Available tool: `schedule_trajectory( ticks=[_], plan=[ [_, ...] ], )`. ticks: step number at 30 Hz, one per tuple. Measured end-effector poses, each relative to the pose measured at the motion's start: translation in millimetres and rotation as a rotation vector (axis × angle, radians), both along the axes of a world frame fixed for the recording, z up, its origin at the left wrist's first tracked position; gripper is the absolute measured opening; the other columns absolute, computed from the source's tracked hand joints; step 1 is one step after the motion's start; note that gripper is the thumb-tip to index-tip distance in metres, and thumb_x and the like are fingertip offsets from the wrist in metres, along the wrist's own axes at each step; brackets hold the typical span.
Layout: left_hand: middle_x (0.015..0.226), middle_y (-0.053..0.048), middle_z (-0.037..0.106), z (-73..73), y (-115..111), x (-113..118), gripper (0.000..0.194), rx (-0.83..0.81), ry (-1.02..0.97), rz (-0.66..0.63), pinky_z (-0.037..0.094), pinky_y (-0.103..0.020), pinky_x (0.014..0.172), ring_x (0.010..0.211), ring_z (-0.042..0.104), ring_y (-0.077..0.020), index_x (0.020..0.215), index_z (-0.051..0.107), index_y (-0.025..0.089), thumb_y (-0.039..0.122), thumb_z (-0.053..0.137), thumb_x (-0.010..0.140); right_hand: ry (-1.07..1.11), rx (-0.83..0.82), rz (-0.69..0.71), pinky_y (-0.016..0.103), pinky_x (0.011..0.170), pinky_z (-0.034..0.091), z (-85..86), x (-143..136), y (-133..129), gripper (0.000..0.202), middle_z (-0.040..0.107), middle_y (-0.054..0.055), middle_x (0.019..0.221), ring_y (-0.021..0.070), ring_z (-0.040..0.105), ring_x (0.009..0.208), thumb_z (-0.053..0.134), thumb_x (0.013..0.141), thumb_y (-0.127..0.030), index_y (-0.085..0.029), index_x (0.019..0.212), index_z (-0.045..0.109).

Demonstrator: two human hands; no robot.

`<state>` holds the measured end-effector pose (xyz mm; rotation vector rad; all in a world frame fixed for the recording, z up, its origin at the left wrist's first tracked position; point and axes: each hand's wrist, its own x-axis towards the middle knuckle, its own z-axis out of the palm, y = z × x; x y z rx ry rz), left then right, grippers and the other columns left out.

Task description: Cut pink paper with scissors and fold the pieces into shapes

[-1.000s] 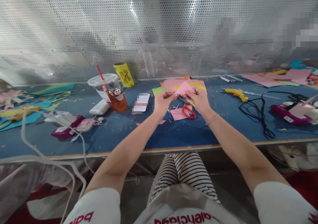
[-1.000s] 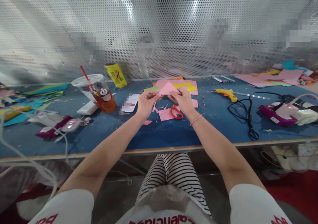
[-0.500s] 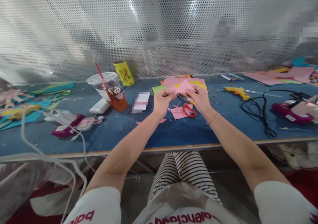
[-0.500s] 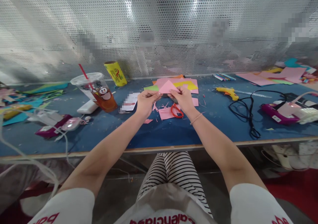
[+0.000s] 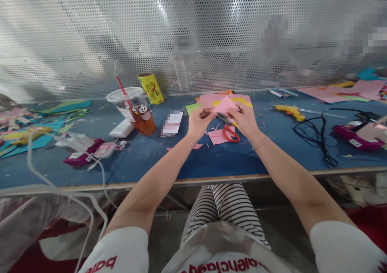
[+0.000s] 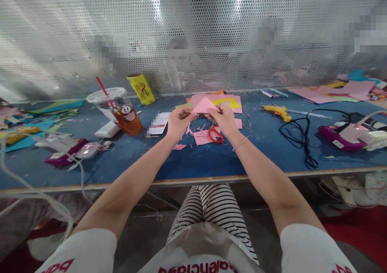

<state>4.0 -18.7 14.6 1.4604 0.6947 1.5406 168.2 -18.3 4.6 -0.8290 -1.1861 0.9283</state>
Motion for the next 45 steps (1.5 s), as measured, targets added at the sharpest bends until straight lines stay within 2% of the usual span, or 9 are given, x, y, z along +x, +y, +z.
schedule_trajectory(
  ticks=[4,8,15,21,27,34,38,42,45],
  plan=[
    [0.070,0.000,0.065,-1.2,3.7,-2.3,0.016,-0.004,0.058,0.011,0.052,-0.030,0.076,0.070,0.064,-0.0126,0.075,0.064,0.018,0.024,0.072,0.063,0.005,0.013,-0.002,0.022,0.058,0.052,-1.2,1.3,1.6,0.025,0.067,0.000,0.067,0.0091,0.062,0.057,0.072,0.064,-0.037,-0.018,0.075,0.060],
    [0.070,-0.001,0.066,-0.7,4.4,-2.8,0.016,0.000,0.068,0.009,0.051,-0.030,0.075,0.069,0.064,-0.0131,0.072,0.065,0.016,0.027,0.072,0.063,0.012,0.018,0.003,0.022,0.058,0.052,-2.0,1.8,2.7,0.024,0.067,0.000,0.066,0.0087,0.062,0.057,0.072,0.065,-0.035,-0.018,0.076,0.060],
    [0.066,-0.002,0.066,-1.0,4.6,-1.0,0.017,-0.070,-0.057,-0.042,0.053,-0.030,0.073,0.066,0.065,-0.0131,0.069,0.067,0.015,0.029,0.074,0.063,-0.016,0.035,-0.011,0.022,0.058,0.052,-1.1,1.0,2.1,0.023,0.067,0.000,0.069,0.0095,0.062,0.059,0.071,0.066,-0.035,-0.018,0.079,0.062],
    [0.063,-0.001,0.066,-4.0,7.7,0.7,0.018,-0.135,-0.093,-0.021,0.054,-0.028,0.068,0.062,0.065,-0.0121,0.068,0.065,0.015,0.029,0.075,0.061,-0.055,0.036,-0.024,0.023,0.062,0.054,2.8,0.0,-2.5,0.023,0.067,0.001,0.070,0.0103,0.064,0.062,0.070,0.067,-0.034,-0.018,0.080,0.062],
    [0.067,0.000,0.066,-4.1,4.6,1.6,0.026,-0.164,-0.186,-0.060,0.055,-0.032,0.074,0.069,0.067,-0.0141,0.084,0.063,0.017,0.019,0.074,0.060,-0.063,0.053,-0.032,0.023,0.063,0.055,4.4,-1.4,-3.7,0.019,0.067,0.001,0.070,0.0110,0.066,0.064,0.069,0.067,-0.031,-0.018,0.078,0.060],
    [0.068,0.000,0.064,-3.1,2.7,1.3,0.020,-0.214,-0.171,-0.058,0.054,-0.033,0.078,0.070,0.067,-0.0146,0.083,0.061,0.016,0.016,0.070,0.065,-0.037,0.065,-0.040,0.025,0.063,0.055,4.4,-2.1,-2.7,0.025,0.069,0.000,0.076,0.0114,0.066,0.064,0.070,0.066,-0.028,-0.020,0.087,0.059],
    [0.070,-0.003,0.065,-3.0,5.4,-0.3,0.018,-0.215,-0.159,-0.059,0.054,-0.035,0.074,0.070,0.068,-0.0168,0.085,0.060,0.015,0.027,0.066,0.072,-0.057,0.056,-0.039,0.026,0.063,0.055,4.7,1.3,-0.9,0.029,0.069,0.001,0.074,0.0121,0.066,0.064,0.070,0.066,-0.028,-0.020,0.092,0.060],
    [0.070,-0.005,0.066,-3.5,6.4,0.5,0.035,-0.223,-0.168,-0.129,0.054,-0.034,0.072,0.072,0.068,-0.0185,0.085,0.061,0.014,0.048,0.059,0.075,-0.068,0.049,-0.050,0.026,0.063,0.055,4.6,2.2,0.4,0.032,0.069,0.001,0.073,0.0121,0.066,0.063,0.070,0.065,-0.030,-0.019,0.093,0.060],
    [0.076,-0.003,0.068,-3.9,3.2,4.1,0.036,-0.212,-0.098,-0.143,0.054,-0.031,0.074,0.073,0.067,-0.0157,0.086,0.062,0.014,0.041,0.072,0.064,-0.068,0.043,-0.047,0.025,0.061,0.055,5.4,-0.3,-1.4,0.034,0.068,0.001,0.073,0.0121,0.066,0.062,0.072,0.063,-0.031,-0.018,0.091,0.059]
  ],
)
